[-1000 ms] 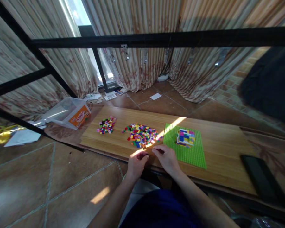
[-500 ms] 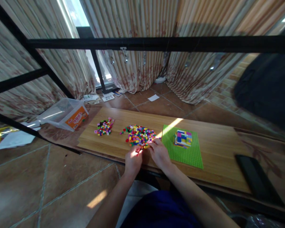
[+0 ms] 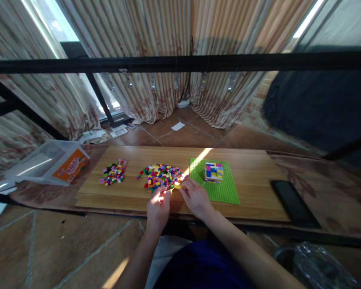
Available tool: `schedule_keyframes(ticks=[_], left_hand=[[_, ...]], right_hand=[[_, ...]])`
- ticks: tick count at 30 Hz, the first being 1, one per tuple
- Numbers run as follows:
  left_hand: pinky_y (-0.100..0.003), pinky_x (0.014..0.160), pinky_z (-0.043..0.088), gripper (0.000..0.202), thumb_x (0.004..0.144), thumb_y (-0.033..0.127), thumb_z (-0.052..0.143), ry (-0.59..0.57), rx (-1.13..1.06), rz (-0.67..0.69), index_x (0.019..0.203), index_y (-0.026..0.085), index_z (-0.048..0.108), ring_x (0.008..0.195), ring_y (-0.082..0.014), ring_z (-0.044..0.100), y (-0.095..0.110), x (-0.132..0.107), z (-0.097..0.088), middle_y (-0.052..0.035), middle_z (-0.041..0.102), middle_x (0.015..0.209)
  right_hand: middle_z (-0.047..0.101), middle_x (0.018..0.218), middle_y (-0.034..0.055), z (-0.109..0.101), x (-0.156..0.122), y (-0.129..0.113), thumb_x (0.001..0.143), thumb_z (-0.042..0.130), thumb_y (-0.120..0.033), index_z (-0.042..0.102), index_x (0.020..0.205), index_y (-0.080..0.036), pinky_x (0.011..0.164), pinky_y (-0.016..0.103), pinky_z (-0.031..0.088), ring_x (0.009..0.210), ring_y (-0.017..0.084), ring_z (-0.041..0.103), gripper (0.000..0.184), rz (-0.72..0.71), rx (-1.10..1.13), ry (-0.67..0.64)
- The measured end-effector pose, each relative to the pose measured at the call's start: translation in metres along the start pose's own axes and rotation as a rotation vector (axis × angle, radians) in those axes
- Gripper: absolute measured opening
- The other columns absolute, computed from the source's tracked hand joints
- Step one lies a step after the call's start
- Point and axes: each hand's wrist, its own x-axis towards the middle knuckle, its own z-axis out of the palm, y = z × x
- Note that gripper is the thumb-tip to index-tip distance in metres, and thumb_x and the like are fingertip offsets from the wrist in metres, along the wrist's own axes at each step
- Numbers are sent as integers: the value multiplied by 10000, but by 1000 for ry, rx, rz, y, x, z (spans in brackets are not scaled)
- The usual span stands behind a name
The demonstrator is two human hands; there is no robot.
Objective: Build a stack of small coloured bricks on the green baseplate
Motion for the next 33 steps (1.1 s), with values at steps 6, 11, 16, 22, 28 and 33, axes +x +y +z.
schedule_keyframes(ticks=[6,11,16,22,28,33], left_hand=[[-220,548,457,347,673,420,760,-275,-440,-235,870,148,672,590,-118,579,36,-11,28,-15,656,711],[-190,525,387,366,686,389,763,-489,-526,-271,958,149,715,553,-73,498,52,-13,40,5,617,669],[-204,551,400,539,717,345,741,-665,-512,-239,1210,163,622,574,-73,504,65,-13,51,-11,648,783],[-209,571,417,583,739,321,712,-721,-495,-185,1278,165,553,586,-77,516,77,-14,63,-5,629,798],[-213,567,419,558,752,349,694,-697,-500,-217,1267,178,560,587,-84,544,73,-16,79,1,620,778],[-221,542,426,418,762,299,641,-497,-406,-222,1147,147,589,555,-89,551,56,-11,89,-11,649,789]], right_hand=[[648,810,43,-24,-24,-3,906,525,-209,629,857,-213,678,274,470,747,180,622,116,33,120,78],[651,890,29,-61,-36,10,881,591,-213,672,1018,-248,717,265,503,813,159,628,163,68,444,24],[625,963,38,-90,-36,31,877,625,-297,652,1157,-249,799,301,508,890,168,613,285,14,548,-67],[637,1022,51,-103,-35,44,869,646,-317,665,1059,-222,756,280,506,857,158,602,213,5,615,-98],[643,1013,56,-105,-36,70,871,628,-300,661,1086,-235,787,310,525,897,179,630,228,1,433,-4],[627,1076,88,-101,-16,100,838,652,-269,686,1083,-236,915,428,504,1007,256,608,250,17,25,135]])
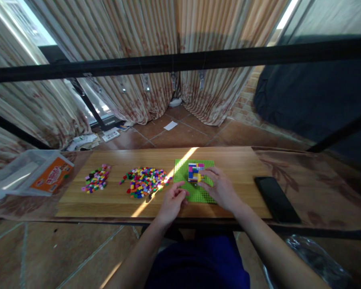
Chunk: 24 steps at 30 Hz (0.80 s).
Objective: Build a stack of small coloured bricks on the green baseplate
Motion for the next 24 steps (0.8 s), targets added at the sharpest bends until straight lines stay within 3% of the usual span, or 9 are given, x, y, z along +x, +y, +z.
schedule_keyframes(ticks=[4,9,24], left_hand=[[-214,533,432,396,746,222,617,51,44,-7,1133,141,588,546,-86,546,-7,10,-3,-3,642,773],[-221,572,458,376,739,209,636,52,73,33,1111,157,630,611,-107,573,-10,16,-4,-17,646,772],[-218,577,448,324,771,194,597,7,154,44,1086,127,626,634,-106,559,-19,21,-3,-12,634,762]], right_hand=[[607,1114,123,8,15,5,841,657,-256,697,1073,-197,948,451,479,1066,285,553,242,-113,-116,-46],[599,1144,136,11,20,0,859,642,-272,699,1092,-203,933,475,471,1077,298,529,250,-121,-173,-90],[591,1238,159,18,16,10,900,593,-287,689,1118,-163,966,480,475,1124,299,535,268,-201,-145,-42]])
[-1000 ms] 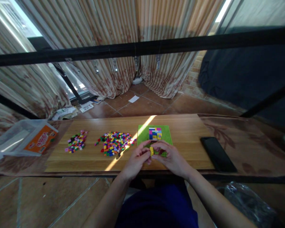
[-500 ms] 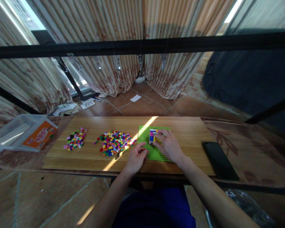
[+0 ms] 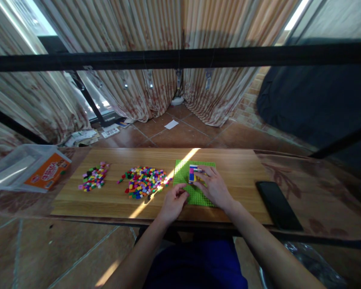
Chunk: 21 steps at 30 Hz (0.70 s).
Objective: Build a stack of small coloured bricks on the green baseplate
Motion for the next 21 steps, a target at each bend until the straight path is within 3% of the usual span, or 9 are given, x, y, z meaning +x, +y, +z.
schedule_keyframes(ticks=[13,17,21], left_hand=[[-220,583,427,335,762,212,613,21,2,-4,1083,121,626,632,-103,549,-3,-3,-4,-10,623,760],[-223,574,422,344,814,335,602,18,-49,-62,1082,120,616,601,-93,547,5,-15,-8,-20,638,796],[-227,602,438,366,853,447,561,-99,-152,-82,1017,128,637,632,-98,566,7,-34,-14,-27,644,823]], right_hand=[[568,1246,144,5,-6,2,903,583,-279,616,1072,-172,989,493,468,1167,294,509,203,-13,49,74],[552,1277,145,-2,-21,-18,893,601,-280,592,1089,-180,974,490,472,1171,294,507,220,-14,53,115],[559,1270,132,5,-41,-50,877,631,-278,583,1104,-193,981,476,472,1187,289,507,247,-84,115,55]])
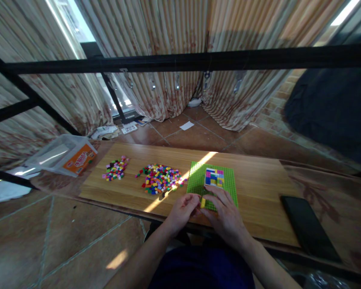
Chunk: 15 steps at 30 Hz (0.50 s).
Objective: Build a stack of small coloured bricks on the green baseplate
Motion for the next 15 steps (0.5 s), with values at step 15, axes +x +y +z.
schedule_keyframes(ticks=[15], left_hand=[[-289,802,515,178,865,191,533,459,797,285,954,169,685,860,-180,670,-13,-33,-77,-61,725,943]], right_hand=[[646,1050,106,66,27,-26,887,577,-170,648,985,-186,892,428,517,993,254,585,123,28,105,-97]])
